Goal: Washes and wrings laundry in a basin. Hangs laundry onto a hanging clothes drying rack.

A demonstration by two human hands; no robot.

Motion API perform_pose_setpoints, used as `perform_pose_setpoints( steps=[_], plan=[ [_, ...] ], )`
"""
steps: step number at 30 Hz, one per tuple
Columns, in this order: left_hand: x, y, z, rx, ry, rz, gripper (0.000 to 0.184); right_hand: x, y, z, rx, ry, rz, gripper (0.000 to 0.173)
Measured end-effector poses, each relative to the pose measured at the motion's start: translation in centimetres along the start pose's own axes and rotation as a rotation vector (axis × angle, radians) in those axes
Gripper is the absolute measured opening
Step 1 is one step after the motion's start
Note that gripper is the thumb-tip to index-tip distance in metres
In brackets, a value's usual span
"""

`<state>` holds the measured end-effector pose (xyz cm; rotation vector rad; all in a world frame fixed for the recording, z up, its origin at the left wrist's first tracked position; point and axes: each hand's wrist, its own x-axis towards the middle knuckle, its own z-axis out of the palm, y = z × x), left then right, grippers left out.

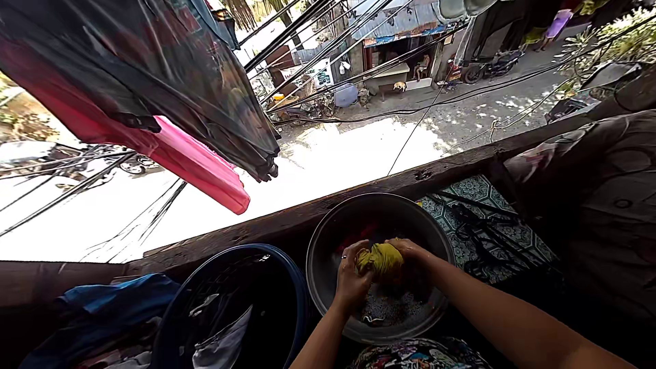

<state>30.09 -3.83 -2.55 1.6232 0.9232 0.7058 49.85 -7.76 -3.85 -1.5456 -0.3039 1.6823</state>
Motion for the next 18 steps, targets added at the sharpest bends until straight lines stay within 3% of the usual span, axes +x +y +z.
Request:
perform_pose_setpoints(
  steps=[1,3,6,9,11,14,16,18],
  plan=[
    [1.0,0.1,-1.5,-0.045,-0.001,-0.206,0.066,0.1,-0.5,-0.3,0.087,0.082,-0.048,0.042],
    [2.6,-0.5,-3.9,0.037,-0.066,-0.425,0.066,-0.2,-2.1,-0.7,0.19,0.252,-0.116,0.042],
    [3.1,-2.0,-4.8,0.49,-0.479,-0.527,0.052,-0.3,-3.0,-1.8,0.042,0.475,-0.295,0.038],
    [2.3,-3.3,-2.6,0.834,-0.789,-0.595,0.073,-0.7,-2.3,-2.2,-0.342,0.558,-0.504,0.038],
    [1.8,-4.2,-1.3,0.943,-0.839,-0.622,0.084,-0.5,-1.6,-2.4,-0.672,0.537,-0.573,0.037],
    [1.6,-4.7,-1.1,0.965,-0.858,-0.588,0.057,-0.6,-0.4,-2.0,-1.139,0.497,-0.526,0.042],
    [1.8,-4.1,-1.9,0.901,-0.834,-0.526,0.038,-1.2,0.7,-1.3,-1.242,0.514,-0.721,0.044],
    [2.2,-2.4,-3.2,0.761,-0.738,-0.44,0.033,-1.5,1.2,-0.6,-1.247,0.448,-0.875,0.041]
  ],
)
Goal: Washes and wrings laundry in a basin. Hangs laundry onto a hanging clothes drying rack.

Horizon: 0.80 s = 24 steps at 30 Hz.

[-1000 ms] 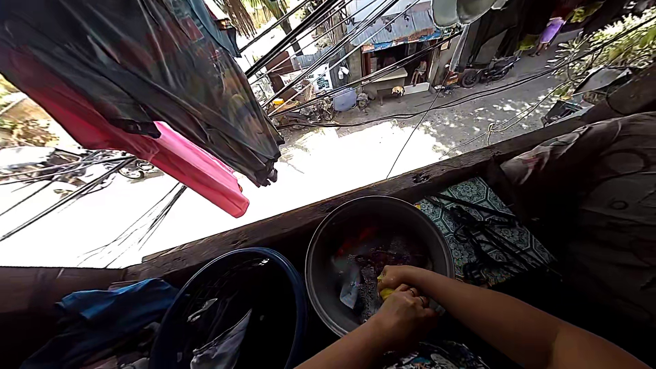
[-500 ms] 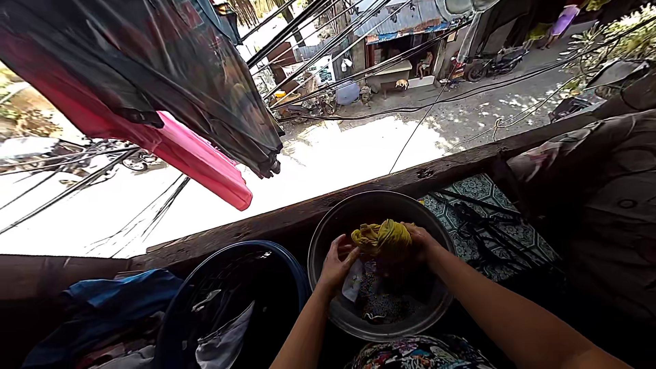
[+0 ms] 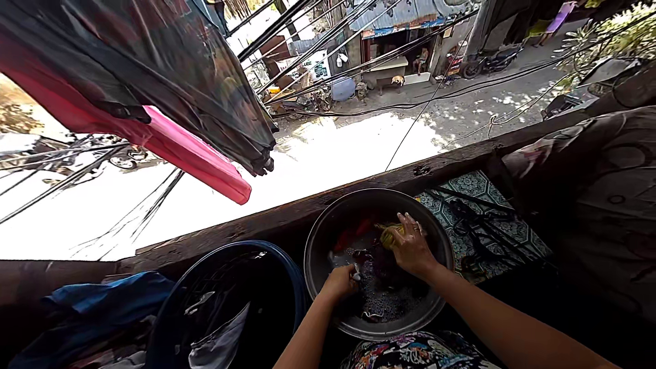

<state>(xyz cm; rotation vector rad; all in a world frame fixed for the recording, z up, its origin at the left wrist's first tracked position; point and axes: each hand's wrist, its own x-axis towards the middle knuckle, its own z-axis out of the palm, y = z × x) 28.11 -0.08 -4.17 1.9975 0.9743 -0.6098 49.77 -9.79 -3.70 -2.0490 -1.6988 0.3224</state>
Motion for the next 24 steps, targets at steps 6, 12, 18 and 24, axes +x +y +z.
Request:
perform_pose_setpoints(
  steps=[6,12,18,24],
  plan=[
    [-5.6,3.1,-5.0,-0.798,0.286,0.288,0.02,1.8,-1.9,1.6,0.545,-0.534,0.011,0.077],
    [-9.9,6.2,-8.0,-1.209,0.335,0.531,0.021,2.8,-3.3,0.5,1.15,-0.512,0.455,0.033],
    [-8.1,5.1,-6.1,-1.232,0.445,0.379,0.02,2.3,-2.3,-1.7,1.63,-0.488,0.393,0.073],
    [-4.2,5.8,-2.6,-1.251,0.427,0.294,0.031,1.9,-2.4,-0.6,1.823,-0.591,0.313,0.061]
  ],
)
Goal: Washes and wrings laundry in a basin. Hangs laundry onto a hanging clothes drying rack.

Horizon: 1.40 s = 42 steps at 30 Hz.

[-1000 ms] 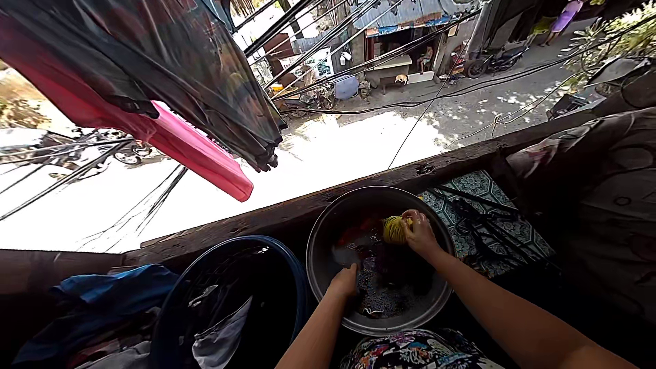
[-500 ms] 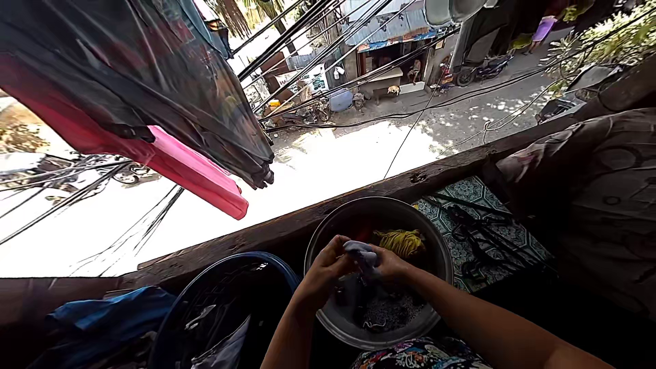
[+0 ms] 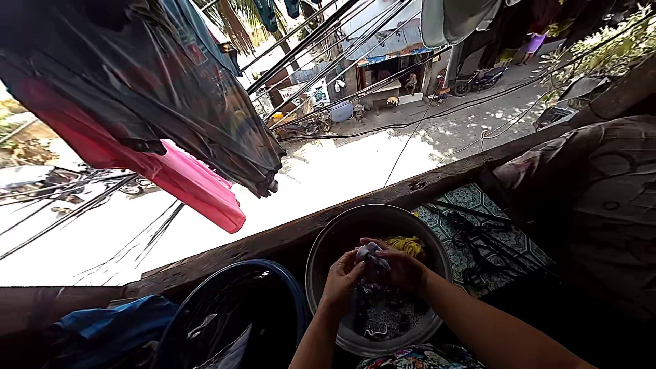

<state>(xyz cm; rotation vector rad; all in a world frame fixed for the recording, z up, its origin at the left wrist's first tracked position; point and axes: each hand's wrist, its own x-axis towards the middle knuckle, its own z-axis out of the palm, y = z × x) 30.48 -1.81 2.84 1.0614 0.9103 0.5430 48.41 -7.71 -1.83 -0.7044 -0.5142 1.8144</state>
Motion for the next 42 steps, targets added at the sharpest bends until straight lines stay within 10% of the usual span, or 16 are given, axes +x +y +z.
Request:
perform_pose_setpoints(
  steps=[6,12,24,35,42],
  plan=[
    [-0.1,0.5,-0.3,0.17,-0.235,-0.115,0.046,0.4,0.9,1.0,-0.027,0.348,0.021,0.02],
    [-0.1,1.0,-2.5,0.214,0.035,-0.089,0.03,0.0,0.7,-0.5,-0.295,0.371,0.074,0.039],
    [0.0,0.8,-2.6,0.371,-0.028,-0.047,0.028,1.0,0.3,2.9,-0.543,0.606,0.015,0.04],
    [0.0,-0.7,0.5,0.521,-0.164,0.061,0.058,1.6,1.1,2.8,-0.526,0.589,-0.206,0.033],
    [-0.2,0.8,1.1,0.226,-0.141,0.08,0.068,-0.8,-2.4,4.1,-0.57,0.118,-0.182,0.032]
  ],
)
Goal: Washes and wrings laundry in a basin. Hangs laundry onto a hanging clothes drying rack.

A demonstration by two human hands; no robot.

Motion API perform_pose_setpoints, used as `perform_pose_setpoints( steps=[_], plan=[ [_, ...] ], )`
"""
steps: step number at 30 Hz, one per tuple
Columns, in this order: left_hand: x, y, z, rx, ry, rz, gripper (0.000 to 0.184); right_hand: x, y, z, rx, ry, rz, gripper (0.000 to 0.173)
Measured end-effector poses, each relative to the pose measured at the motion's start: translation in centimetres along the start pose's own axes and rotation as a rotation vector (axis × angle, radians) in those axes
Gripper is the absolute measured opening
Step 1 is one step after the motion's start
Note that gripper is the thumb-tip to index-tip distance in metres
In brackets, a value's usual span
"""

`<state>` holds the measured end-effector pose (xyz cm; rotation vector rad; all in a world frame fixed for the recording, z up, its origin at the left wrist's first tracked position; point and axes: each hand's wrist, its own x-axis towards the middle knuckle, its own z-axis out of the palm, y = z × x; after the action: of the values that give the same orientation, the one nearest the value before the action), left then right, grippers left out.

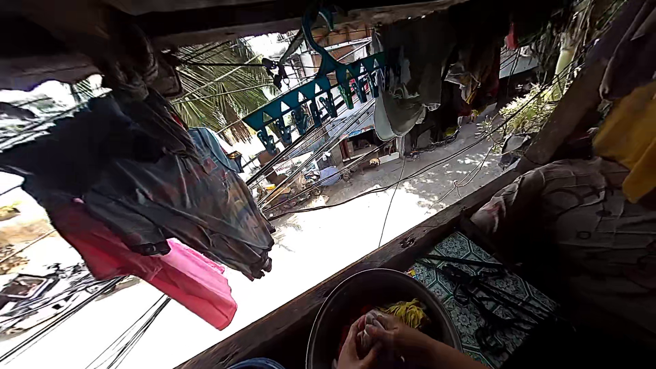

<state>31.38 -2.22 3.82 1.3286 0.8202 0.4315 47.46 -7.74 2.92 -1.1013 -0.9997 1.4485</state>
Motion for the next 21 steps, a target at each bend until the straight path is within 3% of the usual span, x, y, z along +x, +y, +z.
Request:
perform_pose_setpoints(
  steps=[3,5,8,10,16,21],
  plan=[
    [0.5,1.1,-0.4,-0.074,0.02,0.019,0.057,-0.1,-2.1,-1.4,-0.051,-0.24,-0.003,0.045],
    [0.9,2.5,-1.0,-0.012,-0.034,0.05,0.058,0.0,-4.3,-2.6,-0.267,-0.31,-0.026,0.05],
    [1.4,4.1,-2.3,0.242,-0.043,0.162,0.052,0.4,-8.1,-4.1,-0.744,-0.22,-0.045,0.039],
    [1.5,5.4,-3.1,0.34,-0.029,0.23,0.044,1.0,-9.9,-5.5,-0.879,-0.131,-0.09,0.031],
    [1.9,8.4,-3.7,0.489,-0.073,0.309,0.056,1.5,-16.1,-8.1,-0.742,-0.202,-0.155,0.03],
    [2.0,10.3,-2.6,0.641,-0.089,0.287,0.073,2.3,-20.0,-8.2,-0.489,-0.131,-0.269,0.017]
  ],
)
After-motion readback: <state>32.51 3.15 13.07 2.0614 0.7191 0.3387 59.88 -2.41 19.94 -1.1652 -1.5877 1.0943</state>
